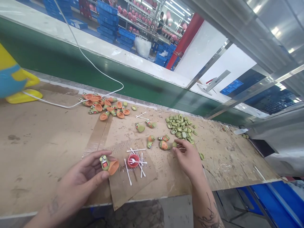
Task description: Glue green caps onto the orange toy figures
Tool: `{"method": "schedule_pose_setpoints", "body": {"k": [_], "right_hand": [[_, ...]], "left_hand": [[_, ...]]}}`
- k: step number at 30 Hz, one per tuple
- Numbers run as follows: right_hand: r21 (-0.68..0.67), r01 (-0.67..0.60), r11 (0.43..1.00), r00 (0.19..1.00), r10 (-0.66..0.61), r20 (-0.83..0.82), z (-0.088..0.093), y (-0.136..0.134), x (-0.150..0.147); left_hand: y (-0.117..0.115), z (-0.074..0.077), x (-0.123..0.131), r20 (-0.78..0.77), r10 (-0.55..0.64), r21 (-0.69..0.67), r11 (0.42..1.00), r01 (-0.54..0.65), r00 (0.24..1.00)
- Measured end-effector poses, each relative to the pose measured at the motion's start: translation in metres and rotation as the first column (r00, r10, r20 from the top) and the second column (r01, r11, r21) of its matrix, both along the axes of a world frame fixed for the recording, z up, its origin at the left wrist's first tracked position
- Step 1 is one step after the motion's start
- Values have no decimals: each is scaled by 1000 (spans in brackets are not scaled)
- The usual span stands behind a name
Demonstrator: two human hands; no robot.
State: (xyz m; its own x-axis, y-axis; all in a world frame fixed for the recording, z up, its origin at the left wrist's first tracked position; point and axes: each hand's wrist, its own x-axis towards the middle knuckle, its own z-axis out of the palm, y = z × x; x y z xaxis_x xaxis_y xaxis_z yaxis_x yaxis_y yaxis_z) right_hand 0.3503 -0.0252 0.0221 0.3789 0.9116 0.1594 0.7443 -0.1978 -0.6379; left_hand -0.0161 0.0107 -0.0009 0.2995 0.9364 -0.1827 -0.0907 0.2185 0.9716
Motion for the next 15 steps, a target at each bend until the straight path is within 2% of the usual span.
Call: {"method": "schedule_pose_setpoints", "body": {"k": [2,4,7,11,15], "right_hand": [[64,-39,997,995,45,-94,5,-7,-20],[142,-126,982,960,157,-233,13,-15,-49],[257,-294,921,841,377,-388,28,-24,-100],[255,-509,822,789,564,-243,45,-21,-148],[241,-571,785,774,613,-160,45,-12,-167]], "left_hand": [[-1,0,1,40,23,27,999,-24,999],[-3,2,1,70,77,62,995,-82,995],[-6,6,1,124,94,134,985,-110,988],[-10,8,-2,200,9,202,978,-50,980],[-14,9,-1,275,24,238,967,-92,961]]}}
